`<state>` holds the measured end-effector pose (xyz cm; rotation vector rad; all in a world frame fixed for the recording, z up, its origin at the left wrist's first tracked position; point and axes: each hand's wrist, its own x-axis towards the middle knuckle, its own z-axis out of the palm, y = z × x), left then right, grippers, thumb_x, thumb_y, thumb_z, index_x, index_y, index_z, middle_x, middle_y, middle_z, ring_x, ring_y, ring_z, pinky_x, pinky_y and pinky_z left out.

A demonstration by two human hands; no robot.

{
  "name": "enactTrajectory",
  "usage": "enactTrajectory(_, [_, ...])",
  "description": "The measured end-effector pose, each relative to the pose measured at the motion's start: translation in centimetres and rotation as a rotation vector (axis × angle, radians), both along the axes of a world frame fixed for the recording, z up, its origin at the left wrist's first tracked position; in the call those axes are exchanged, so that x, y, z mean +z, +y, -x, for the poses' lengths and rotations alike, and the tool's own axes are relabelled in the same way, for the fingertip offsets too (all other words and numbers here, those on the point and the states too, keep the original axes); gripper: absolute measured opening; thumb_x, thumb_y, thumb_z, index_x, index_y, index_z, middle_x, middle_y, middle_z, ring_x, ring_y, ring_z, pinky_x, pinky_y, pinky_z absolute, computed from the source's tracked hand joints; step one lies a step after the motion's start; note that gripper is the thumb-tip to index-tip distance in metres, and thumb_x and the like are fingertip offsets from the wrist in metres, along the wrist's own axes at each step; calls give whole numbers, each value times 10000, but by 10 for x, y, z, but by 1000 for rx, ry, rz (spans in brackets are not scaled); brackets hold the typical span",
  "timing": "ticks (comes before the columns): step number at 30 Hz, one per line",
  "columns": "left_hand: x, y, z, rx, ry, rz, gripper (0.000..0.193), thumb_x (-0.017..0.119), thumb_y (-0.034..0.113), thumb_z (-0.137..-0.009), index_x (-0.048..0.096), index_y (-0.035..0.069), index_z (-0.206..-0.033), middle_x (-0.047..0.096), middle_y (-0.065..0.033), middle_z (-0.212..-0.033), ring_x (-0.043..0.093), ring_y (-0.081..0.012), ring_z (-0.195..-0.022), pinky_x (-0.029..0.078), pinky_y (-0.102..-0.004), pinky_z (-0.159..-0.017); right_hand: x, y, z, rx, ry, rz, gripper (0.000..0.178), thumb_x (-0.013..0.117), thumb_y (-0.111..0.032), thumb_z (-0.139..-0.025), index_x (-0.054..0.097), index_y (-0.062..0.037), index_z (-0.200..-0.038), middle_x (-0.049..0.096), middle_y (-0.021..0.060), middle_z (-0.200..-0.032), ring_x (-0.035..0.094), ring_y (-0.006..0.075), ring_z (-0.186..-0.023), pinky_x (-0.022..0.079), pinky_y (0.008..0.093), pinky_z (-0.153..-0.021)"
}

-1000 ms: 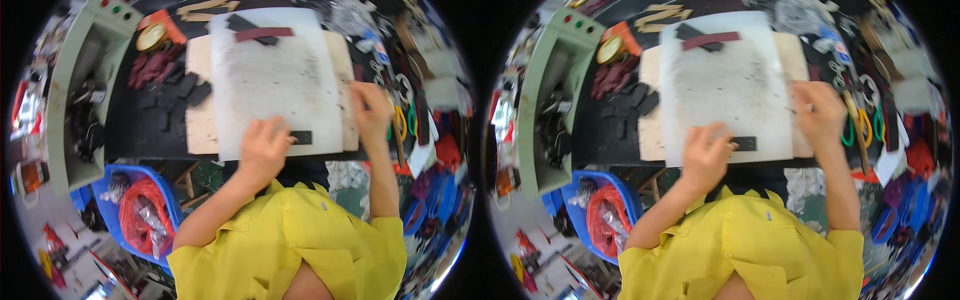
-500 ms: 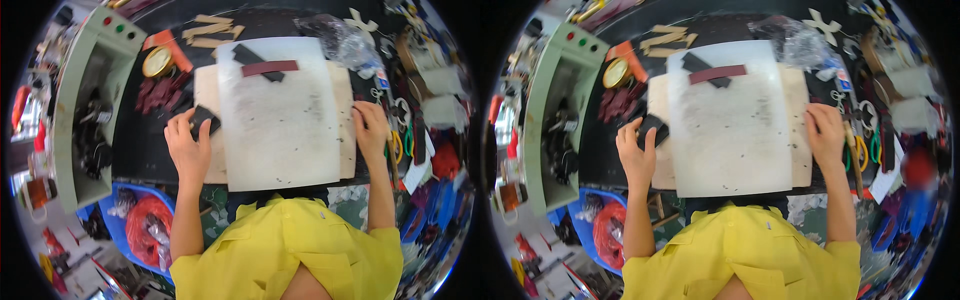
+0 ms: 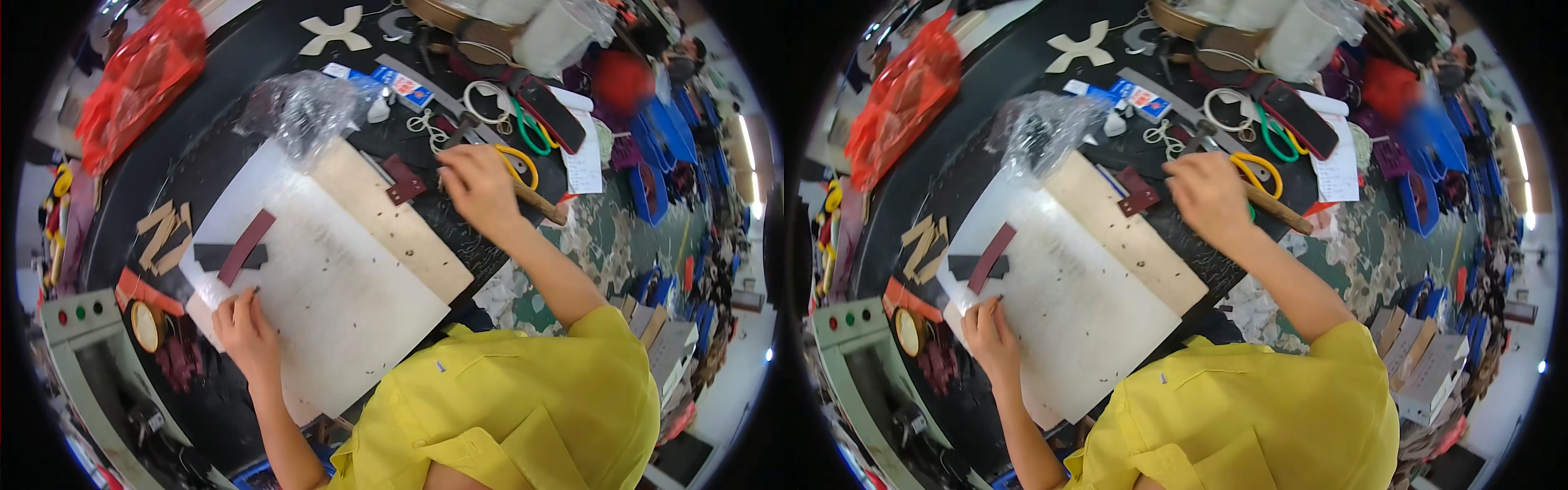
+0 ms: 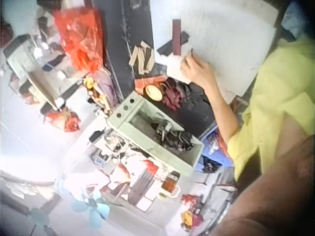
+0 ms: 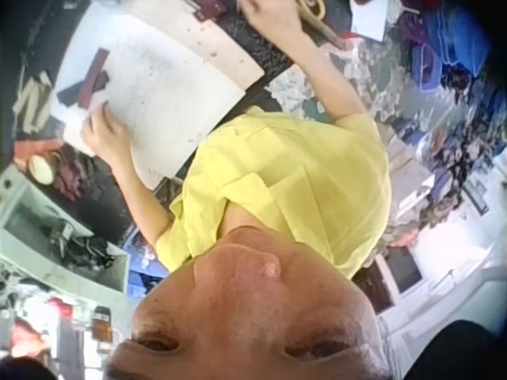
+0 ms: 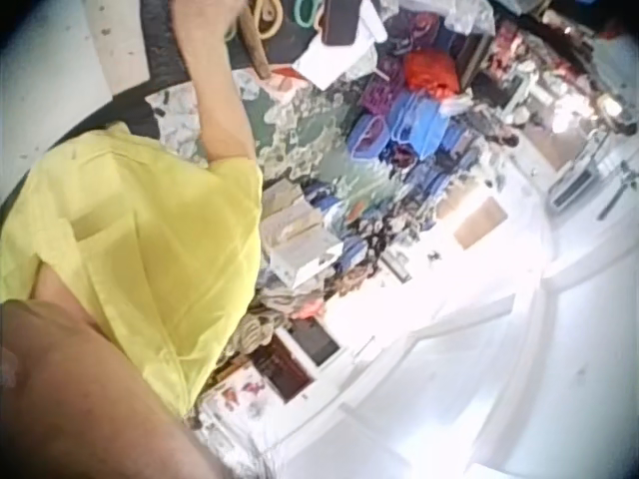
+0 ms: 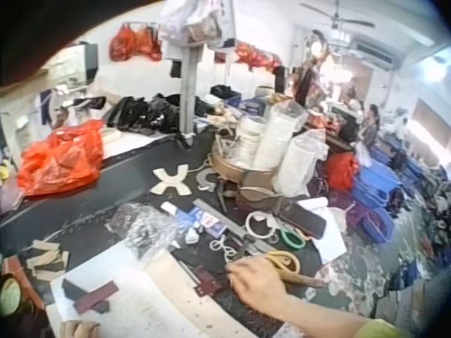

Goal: The person repeatedly places a black leather piece over a maroon leather piece, aligns pre-punched holes, inserts a metal pin, and hammers it in. They repeat this process for multiple pairs of leather pieces on a white work surface.

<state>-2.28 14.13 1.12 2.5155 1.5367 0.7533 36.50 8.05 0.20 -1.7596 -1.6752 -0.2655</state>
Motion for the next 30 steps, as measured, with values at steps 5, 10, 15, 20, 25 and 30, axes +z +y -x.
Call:
enactTrajectory(5, [12,6,-33,-139,-47,-83,196,694,-45,-804,667,23,-985,647,-116,-989,598,-334,-924,482,-415,-785,-18,-36,-52,-213,-64,184,270,752,-126,-793,674,-44,-1037,642,114,-937,602,332,-904,494,431,-790])
enactTrajectory(10, [29,16,-118,-417,-126,28,210,720,-39,-765,675,30,-958,659,-104,-980,610,-316,-923,495,-408,-814,-8,-33,-91,-380,-11,160,262,740,-162,-815,676,-58,-1047,643,112,-908,609,330,-905,502,435,-785])
enactTrajectory(15, [14,27,-203,-569,-27,85,382,774,166,-789,639,35,-1122,664,-110,-1077,589,-310,-1060,422,-422,-936,-24,-21,-128,-427,-35,166,305,763,-198,-791,678,-62,-1050,657,108,-949,610,328,-917,499,437,-791])
enactTrajectory(20, [-7,32,-242,-473,155,35,638,825,284,-747,570,21,-1269,641,-122,-1165,565,-312,-1106,356,-461,-1000,-17,-35,-93,-189,-62,101,411,817,-214,-701,671,-114,-1072,637,41,-1071,573,280,-1046,430,443,-882])
enactTrajectory(25, [-16,35,-244,-467,90,187,676,840,243,-724,563,57,-1311,625,-111,-1122,560,-293,-1124,333,-462,-1026,-20,-52,-88,-155,-130,150,342,792,-189,-739,679,-120,-1054,629,32,-1126,577,271,-1066,443,428,-918])
enactTrajectory(30, [-21,36,-242,-522,-97,205,451,769,65,-782,637,54,-1213,628,-109,-1000,637,-277,-973,456,-401,-905,-34,-41,-110,-224,-91,68,204,755,-152,-791,710,-94,-981,671,53,-1017,635,261,-965,496,391,-820])
